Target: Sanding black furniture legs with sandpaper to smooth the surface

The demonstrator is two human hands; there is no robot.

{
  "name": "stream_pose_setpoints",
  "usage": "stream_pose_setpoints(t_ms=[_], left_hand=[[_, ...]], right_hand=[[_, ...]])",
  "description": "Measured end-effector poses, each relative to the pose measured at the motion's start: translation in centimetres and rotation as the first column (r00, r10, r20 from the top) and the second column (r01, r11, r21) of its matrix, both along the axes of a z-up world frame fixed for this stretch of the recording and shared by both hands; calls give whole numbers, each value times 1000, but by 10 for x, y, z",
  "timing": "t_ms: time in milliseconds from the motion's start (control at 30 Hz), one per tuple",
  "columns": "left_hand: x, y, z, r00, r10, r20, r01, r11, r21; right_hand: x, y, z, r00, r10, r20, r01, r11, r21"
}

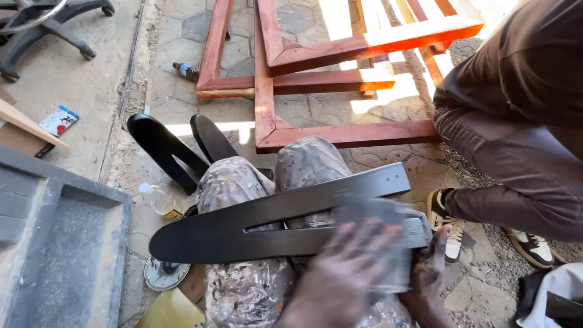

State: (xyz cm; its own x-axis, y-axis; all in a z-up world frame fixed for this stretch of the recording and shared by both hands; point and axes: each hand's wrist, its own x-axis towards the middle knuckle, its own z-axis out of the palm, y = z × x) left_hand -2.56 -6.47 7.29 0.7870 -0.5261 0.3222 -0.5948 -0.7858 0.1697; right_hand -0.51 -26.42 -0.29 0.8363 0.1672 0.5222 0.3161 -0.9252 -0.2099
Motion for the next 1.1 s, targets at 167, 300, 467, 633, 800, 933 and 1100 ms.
stream_pose_setpoints(t_ms=[167, 300, 467, 633, 800, 933, 1100], left_hand=[[9, -4, 17, 966, -237, -100, 194, 927, -320], [-41, 95, 0, 984, 170, 57, -158, 972, -176], [-69, 176, -22, 749, 662, 38, -659, 749, -58], [-28, 31, 0, 997, 31, -75, -63, 878, -475], [-23, 79, -15, 961, 270, -61, -275, 911, -306], [-31, 154, -18, 716, 698, 7, -685, 705, -183], [7, 38, -4, 908, 418, -28, -401, 848, -346]], right_hand=[[-5, 30, 51, 996, 75, -52, -52, 932, 359], [7, 28, 54, 990, 72, -120, 13, 806, 592], [-7, 42, 84, 991, -35, 132, 3, 972, 236], [-13, 56, 56, 939, 339, -57, -342, 903, -260], [6, 36, 53, 944, 301, -135, -322, 929, -184], [23, 34, 71, 958, 243, -153, -269, 945, -187], [52, 35, 85, 969, 153, -194, -188, 967, -172]])
